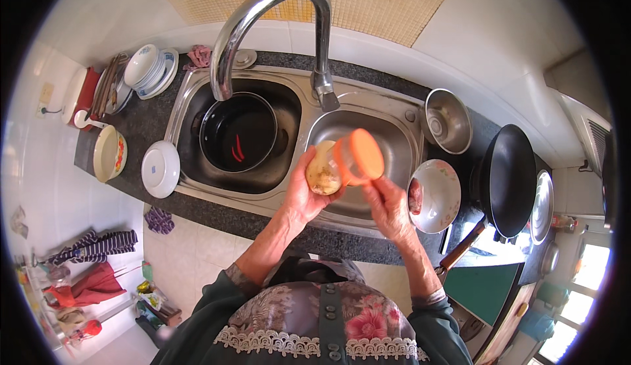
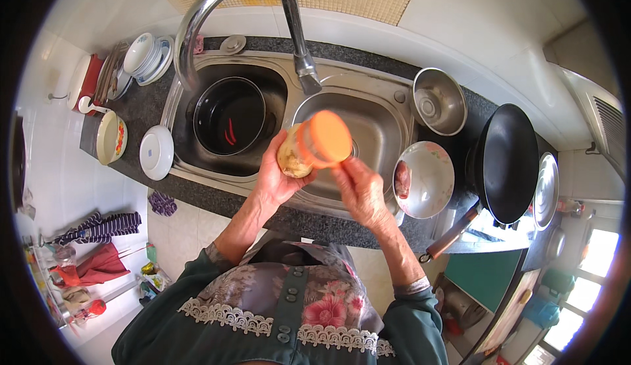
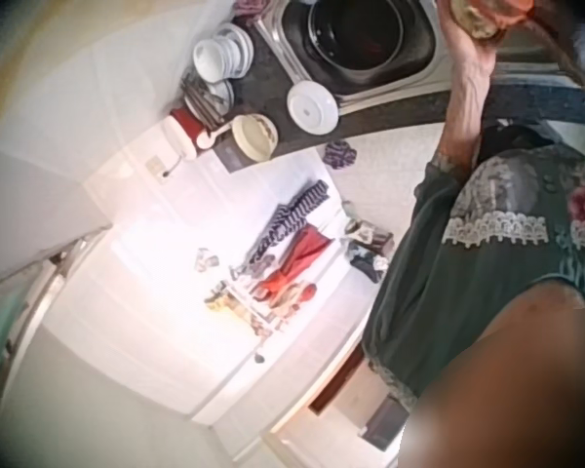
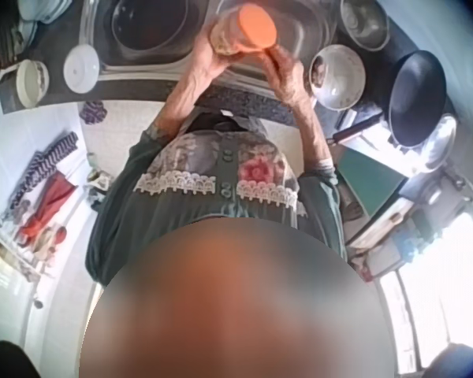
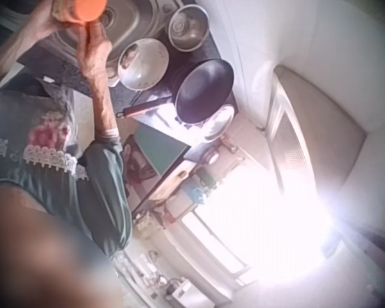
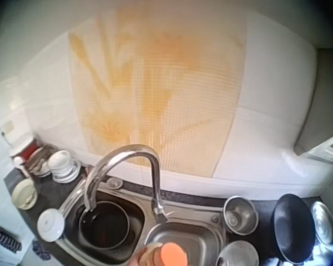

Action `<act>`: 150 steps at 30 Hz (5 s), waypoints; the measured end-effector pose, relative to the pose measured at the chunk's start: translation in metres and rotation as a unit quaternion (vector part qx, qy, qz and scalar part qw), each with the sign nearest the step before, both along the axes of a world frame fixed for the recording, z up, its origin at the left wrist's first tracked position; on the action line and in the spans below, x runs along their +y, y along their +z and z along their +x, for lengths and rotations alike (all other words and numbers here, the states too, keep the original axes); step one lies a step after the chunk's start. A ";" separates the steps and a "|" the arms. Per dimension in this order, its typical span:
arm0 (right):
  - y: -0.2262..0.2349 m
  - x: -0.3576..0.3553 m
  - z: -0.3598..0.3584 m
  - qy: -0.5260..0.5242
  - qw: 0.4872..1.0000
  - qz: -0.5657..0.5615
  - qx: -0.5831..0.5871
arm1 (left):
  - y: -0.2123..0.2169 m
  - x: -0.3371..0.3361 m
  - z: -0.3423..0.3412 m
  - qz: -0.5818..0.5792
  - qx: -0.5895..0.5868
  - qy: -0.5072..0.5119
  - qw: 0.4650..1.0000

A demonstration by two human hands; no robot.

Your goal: The person retrieves a potato from a plastic bag, places it on a cutting board, then moves to the sink and peels the potato with a handheld peeler. The peels fall into the sink. The person continues peeling until the potato is fully peeled.

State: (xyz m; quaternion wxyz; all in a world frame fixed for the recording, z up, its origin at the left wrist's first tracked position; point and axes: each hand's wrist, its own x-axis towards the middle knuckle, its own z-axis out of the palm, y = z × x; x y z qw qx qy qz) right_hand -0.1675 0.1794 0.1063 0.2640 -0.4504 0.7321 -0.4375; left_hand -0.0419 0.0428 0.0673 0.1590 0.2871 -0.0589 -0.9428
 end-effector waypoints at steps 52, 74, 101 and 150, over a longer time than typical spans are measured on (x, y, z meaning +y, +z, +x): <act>0.007 -0.003 0.009 0.025 0.996 -0.056 0.067 | 0.012 0.004 0.011 -0.054 -0.042 0.002 0.998; 0.030 -0.008 -0.005 -0.035 0.999 0.035 -0.011 | 0.012 0.000 0.024 -0.178 0.030 -0.044 0.983; 0.005 -0.003 -0.007 -0.080 0.997 0.015 -0.019 | 0.023 0.002 0.018 -0.179 0.098 -0.071 0.976; -0.004 -0.004 0.007 -0.018 0.999 -0.033 -0.024 | 0.018 0.002 0.008 -0.089 -0.065 0.027 0.994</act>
